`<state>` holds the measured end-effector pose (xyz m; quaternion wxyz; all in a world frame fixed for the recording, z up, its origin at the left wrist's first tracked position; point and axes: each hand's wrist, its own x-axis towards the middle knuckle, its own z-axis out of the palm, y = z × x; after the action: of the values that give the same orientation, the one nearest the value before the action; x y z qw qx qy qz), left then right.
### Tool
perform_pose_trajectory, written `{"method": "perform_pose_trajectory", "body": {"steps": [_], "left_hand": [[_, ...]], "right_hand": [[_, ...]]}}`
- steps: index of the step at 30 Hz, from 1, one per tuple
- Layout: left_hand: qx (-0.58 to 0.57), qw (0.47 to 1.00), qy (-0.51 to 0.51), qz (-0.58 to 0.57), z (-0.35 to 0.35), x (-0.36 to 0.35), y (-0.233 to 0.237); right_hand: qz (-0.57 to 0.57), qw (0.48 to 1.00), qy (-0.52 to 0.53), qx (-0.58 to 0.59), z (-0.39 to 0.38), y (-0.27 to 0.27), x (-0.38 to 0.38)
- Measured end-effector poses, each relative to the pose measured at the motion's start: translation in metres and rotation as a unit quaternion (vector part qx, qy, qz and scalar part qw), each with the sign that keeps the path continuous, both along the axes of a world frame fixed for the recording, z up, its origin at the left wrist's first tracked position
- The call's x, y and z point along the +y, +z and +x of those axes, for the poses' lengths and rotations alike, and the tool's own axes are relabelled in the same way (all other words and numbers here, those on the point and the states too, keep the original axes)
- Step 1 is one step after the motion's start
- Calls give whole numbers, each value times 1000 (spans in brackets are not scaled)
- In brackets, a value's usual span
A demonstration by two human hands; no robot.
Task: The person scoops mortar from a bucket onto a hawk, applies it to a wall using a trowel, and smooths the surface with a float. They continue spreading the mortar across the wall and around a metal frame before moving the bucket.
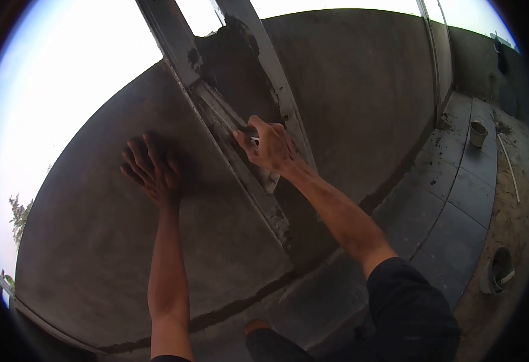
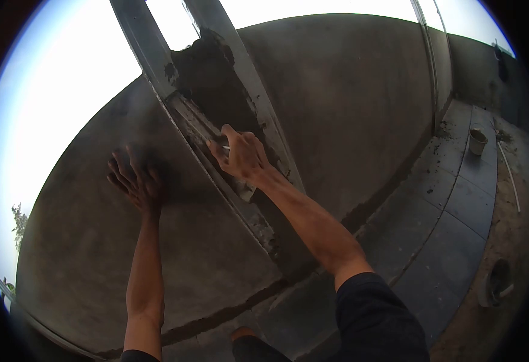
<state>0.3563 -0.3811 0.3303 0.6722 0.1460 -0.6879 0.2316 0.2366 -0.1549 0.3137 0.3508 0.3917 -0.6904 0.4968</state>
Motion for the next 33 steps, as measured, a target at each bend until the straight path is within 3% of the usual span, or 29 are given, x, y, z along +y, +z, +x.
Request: {"method": "perform_pose_trajectory", "body": {"steps": [3,5,7,11,13,14,17,21,26,28,33], "left_hand": [[0,1000,9,-4,0,-1,-1],[-3,1000,2,-9,0,-2,-1],[-4,1000,1,-3,1,-2,0],[-3,1000,0,2,0,-2,-1],[-3,1000,4,4,-1,-2,1],[-5,1000,6,7,0,-1,0],[-14,1000,8,12,2,1,0],[-2,1000,1,2,0,-4,1],[-4,1000,0,10,0,-2,0],[-3,1000,-2,9,1,-3,0],[-1,1000,-9,3,1,-4,0]], "right_hand": [[-40,998,46,-11,-3,-4,11],[-161,986,-7,-33,-23,21,14],[-180,981,-20,-72,-37,49,17],[-169,983,-55,-54,-50,75,-1],[-111,993,-31,-25,-30,85,-2],[-38,996,9,-75,-14,89,5],[-47,999,0,-7,-13,68,-18],[-41,997,65,25,1,45,1],[-71,997,9,-15,-31,89,27],[-120,989,-50,78,-52,106,26],[-96,986,-93,103,-70,125,24]]}}
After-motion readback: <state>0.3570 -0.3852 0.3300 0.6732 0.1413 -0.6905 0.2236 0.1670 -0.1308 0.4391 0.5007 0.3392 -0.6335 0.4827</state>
